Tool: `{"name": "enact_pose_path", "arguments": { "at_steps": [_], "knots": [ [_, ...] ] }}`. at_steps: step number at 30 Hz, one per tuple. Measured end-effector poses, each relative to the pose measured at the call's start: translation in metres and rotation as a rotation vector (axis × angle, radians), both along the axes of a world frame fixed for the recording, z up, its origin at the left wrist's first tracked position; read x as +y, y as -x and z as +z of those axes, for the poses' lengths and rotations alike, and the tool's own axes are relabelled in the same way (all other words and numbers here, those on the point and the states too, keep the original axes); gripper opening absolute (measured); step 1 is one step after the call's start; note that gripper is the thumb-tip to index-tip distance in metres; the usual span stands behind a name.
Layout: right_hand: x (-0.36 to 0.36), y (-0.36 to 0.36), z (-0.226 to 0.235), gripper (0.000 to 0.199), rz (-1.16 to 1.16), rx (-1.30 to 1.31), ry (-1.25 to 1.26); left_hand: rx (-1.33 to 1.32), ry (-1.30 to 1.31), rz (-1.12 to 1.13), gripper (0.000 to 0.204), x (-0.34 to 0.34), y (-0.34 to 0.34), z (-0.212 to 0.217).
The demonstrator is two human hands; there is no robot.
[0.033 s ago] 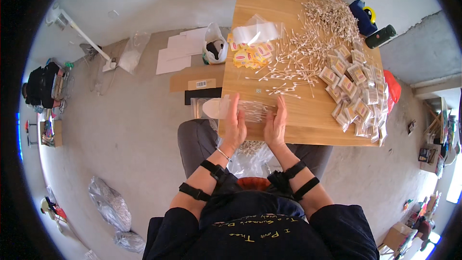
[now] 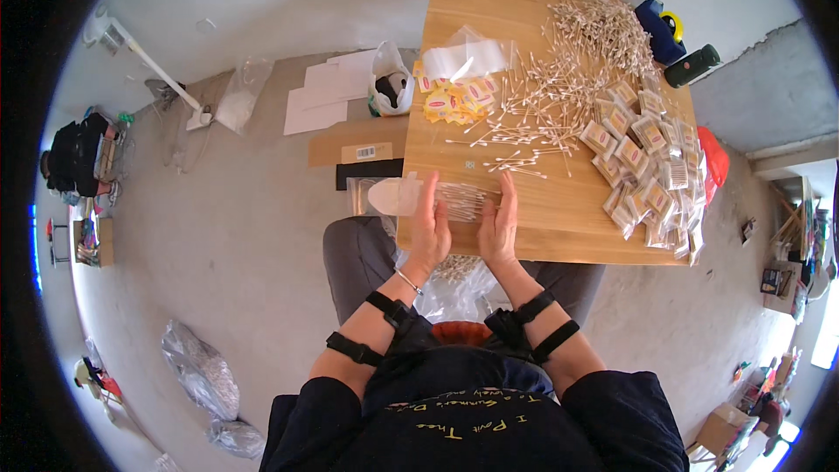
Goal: The recorder is packing cotton swabs into small bags and paper sleeves at a table.
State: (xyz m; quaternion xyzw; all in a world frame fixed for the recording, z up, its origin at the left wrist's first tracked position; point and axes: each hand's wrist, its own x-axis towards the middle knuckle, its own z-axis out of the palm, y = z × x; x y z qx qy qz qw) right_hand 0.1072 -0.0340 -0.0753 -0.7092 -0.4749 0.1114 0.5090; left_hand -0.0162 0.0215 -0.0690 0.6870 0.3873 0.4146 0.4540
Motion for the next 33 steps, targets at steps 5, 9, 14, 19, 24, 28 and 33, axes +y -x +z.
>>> {"name": "enact_pose_path", "arguments": {
  "at_steps": [5,9,14,19,24,28,33],
  "knots": [
    [0.014,0.010,0.005,0.047,0.096,0.199,-0.023,0.074,-0.098,0.023,0.047,-0.001,0.000,-0.003],
    [0.014,0.004,0.003,0.045,0.024,0.289,-0.011,0.104,-0.099,0.094,0.046,0.012,0.001,0.005],
    [0.019,0.017,0.002,0.045,0.139,0.300,-0.040,0.070,0.021,0.017,0.050,0.006,-0.001,0.006],
    [0.015,0.011,-0.004,0.043,0.088,0.340,-0.087,-0.029,0.040,0.006,0.053,0.005,0.000,0.001],
    [0.017,0.011,-0.006,0.042,0.062,0.396,-0.101,-0.175,0.159,0.025,0.054,0.006,-0.001,0.001],
    [0.020,0.019,-0.007,0.043,0.159,0.406,-0.103,-0.197,0.205,0.005,0.055,0.005,0.000,0.002],
    [0.028,-0.004,0.005,0.041,0.143,0.048,0.135,-0.287,0.166,0.023,0.057,0.005,0.001,-0.001]
  ]
}}
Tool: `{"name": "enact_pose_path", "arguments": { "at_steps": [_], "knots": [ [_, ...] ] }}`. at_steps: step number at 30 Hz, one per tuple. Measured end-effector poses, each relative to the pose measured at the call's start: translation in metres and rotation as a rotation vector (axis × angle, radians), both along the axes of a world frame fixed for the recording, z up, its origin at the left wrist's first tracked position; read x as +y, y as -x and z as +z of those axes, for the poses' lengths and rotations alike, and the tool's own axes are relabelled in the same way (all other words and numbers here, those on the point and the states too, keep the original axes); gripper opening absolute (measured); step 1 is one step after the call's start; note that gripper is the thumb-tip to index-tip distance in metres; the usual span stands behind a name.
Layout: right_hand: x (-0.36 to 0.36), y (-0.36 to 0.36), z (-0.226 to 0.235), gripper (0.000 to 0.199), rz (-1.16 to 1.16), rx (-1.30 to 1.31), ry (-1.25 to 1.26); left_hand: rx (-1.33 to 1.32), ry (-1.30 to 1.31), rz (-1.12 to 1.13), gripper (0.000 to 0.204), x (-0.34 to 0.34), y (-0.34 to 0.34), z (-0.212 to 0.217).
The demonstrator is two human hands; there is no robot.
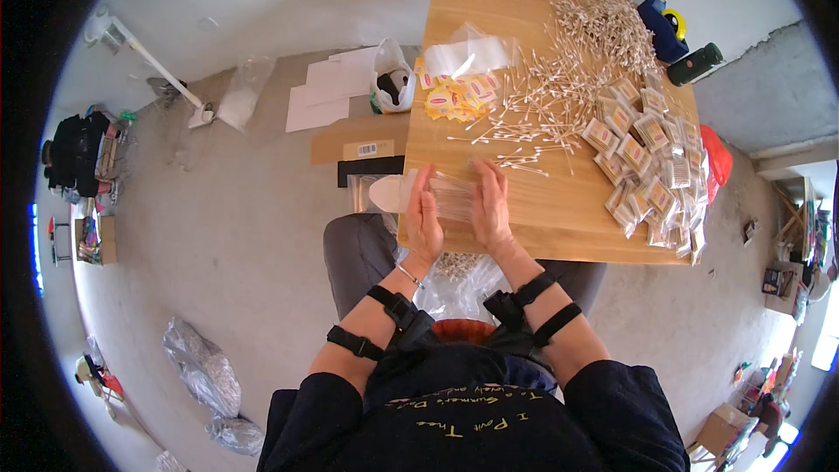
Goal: The recorder is packing cotton swabs into small bags and paper sleeves at a table.
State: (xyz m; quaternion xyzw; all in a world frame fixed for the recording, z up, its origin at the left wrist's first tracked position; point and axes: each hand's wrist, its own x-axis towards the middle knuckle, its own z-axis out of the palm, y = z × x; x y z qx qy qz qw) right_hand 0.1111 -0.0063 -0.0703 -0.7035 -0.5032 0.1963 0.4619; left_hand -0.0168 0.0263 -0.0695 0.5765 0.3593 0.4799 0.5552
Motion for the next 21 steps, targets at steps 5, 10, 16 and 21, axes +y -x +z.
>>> {"name": "enact_pose_path", "arguments": {
  "at_steps": [5,10,16,21],
  "knots": [
    [0.003,0.002,-0.001,0.039,0.207,-0.081,-0.026,-0.076,0.053,-0.009,0.058,0.004,0.000,-0.005],
    [-0.007,0.002,-0.001,0.038,0.239,0.123,-0.065,-0.145,0.118,-0.011,0.059,0.002,0.003,-0.011],
    [-0.009,0.011,0.002,0.049,0.173,-0.108,0.015,-0.068,0.076,-0.049,0.060,0.002,0.003,-0.004],
    [-0.019,0.017,0.006,0.067,0.334,-0.644,0.319,-0.042,0.047,-0.024,0.059,0.001,0.003,-0.003]
  ]
}}
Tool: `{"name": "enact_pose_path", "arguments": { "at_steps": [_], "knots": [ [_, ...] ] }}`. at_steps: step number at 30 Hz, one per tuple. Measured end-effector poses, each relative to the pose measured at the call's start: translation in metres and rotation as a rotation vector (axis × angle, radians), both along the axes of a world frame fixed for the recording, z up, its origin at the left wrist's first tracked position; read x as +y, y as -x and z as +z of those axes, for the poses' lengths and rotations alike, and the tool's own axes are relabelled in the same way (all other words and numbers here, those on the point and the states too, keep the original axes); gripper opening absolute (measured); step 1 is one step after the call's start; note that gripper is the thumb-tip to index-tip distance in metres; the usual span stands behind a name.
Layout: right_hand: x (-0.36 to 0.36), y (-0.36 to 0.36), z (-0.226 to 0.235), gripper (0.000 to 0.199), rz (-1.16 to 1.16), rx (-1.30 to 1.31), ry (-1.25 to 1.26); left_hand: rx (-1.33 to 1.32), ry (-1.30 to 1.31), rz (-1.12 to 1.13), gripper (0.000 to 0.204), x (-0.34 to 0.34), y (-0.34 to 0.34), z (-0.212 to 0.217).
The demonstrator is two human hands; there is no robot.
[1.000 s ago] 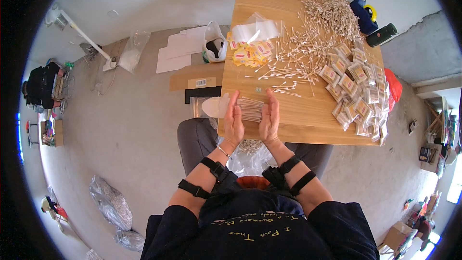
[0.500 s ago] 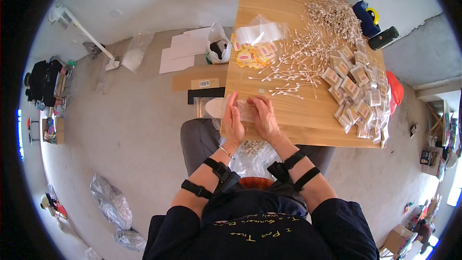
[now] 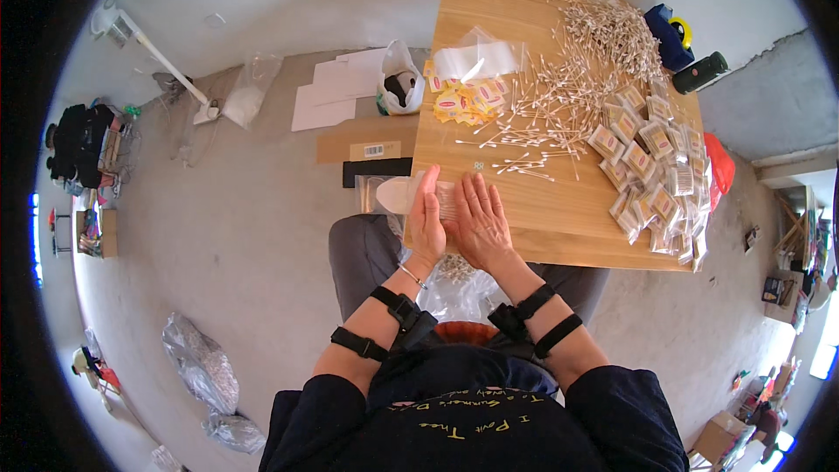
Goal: The recorder is packing cotton swabs into small bags and paper sleeves at a table.
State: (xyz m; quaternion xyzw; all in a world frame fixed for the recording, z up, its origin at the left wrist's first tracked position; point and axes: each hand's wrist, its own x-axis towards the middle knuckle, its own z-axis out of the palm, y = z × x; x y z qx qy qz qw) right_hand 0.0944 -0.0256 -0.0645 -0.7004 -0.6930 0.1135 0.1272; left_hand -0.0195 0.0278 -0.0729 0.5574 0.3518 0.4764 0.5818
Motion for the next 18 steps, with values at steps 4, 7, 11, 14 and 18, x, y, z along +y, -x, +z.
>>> {"name": "enact_pose_path", "arguments": {
  "at_steps": [4,7,11,14,18],
  "knots": [
    [0.004,-0.002,0.006,0.074,0.023,-0.064,0.031,0.024,-0.013,0.016,0.059,0.001,0.000,0.000],
    [0.006,-0.002,0.009,0.074,0.033,-0.104,0.054,0.041,-0.027,0.026,0.059,0.001,-0.001,-0.001],
    [0.002,0.001,0.005,0.073,0.025,-0.066,0.022,0.063,-0.050,0.049,0.059,0.001,0.000,-0.001],
    [0.002,-0.001,0.005,0.069,-0.015,0.071,0.002,0.003,-0.018,0.049,0.060,0.003,0.001,-0.003],
    [0.006,-0.013,-0.021,0.055,-0.261,0.868,-0.445,-0.269,0.130,0.019,0.065,0.006,-0.005,-0.003]
  ]
}}
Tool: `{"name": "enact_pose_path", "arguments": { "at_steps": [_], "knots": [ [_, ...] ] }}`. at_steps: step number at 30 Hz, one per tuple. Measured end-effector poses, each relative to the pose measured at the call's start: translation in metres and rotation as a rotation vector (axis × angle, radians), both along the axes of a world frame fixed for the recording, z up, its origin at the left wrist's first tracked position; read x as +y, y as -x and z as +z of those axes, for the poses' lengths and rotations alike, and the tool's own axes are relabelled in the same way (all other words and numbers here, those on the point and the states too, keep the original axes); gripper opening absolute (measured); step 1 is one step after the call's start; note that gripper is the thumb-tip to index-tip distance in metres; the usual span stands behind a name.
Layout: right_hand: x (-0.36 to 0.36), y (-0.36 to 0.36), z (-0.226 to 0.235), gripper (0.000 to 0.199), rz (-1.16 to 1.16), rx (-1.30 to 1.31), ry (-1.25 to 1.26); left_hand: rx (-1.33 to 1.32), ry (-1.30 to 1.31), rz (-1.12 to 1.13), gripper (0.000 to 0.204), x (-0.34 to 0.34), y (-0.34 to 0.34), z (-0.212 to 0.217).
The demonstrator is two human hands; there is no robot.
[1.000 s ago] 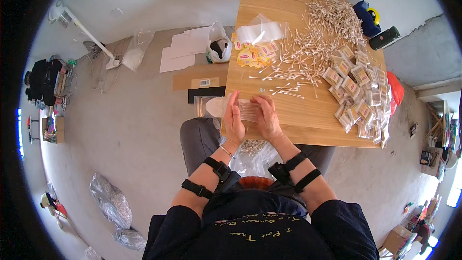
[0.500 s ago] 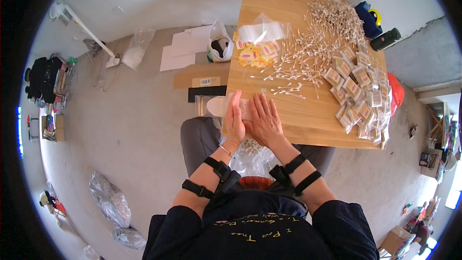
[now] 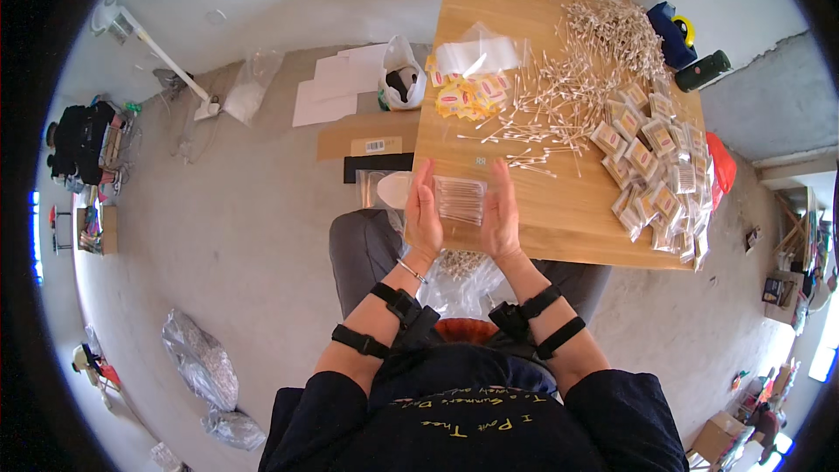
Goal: The recorder is packing cotton swabs into small bags and paper sleeves at a table.
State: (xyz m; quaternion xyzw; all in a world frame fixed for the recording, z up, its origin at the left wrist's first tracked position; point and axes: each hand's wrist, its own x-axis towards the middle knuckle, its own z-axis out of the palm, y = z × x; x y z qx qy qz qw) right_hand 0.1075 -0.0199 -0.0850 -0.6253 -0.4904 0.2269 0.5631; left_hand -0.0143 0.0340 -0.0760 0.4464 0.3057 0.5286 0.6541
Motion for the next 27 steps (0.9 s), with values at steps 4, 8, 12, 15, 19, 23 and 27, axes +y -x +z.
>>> {"name": "enact_pose_path", "arguments": {
  "at_steps": [4,8,12,15,19,23,27],
  "knots": [
    [-0.004,-0.004,-0.006,0.058,0.015,-0.008,0.012,-0.323,0.330,-0.027,0.068,0.002,0.007,0.002],
    [-0.003,-0.005,0.000,0.062,0.039,-0.023,0.017,0.194,-0.037,-0.055,0.068,0.002,0.008,-0.003],
    [-0.001,-0.004,0.012,0.066,0.068,-0.040,0.020,0.140,-0.011,-0.143,0.069,0.006,0.012,-0.004],
    [-0.002,-0.007,0.024,0.070,0.086,-0.061,0.026,0.093,0.003,-0.107,0.068,0.002,0.010,0.002],
    [-0.013,-0.009,0.038,0.089,0.232,-0.446,0.131,0.067,-0.014,-0.069,0.068,0.003,0.011,-0.003],
    [-0.005,-0.006,0.025,0.091,0.197,-0.477,0.149,0.163,-0.056,-0.041,0.068,0.006,0.008,0.002],
    [-0.002,0.002,0.017,0.080,0.159,-0.276,0.083,0.167,-0.073,-0.039,0.070,0.012,0.012,0.003]
  ]
}}
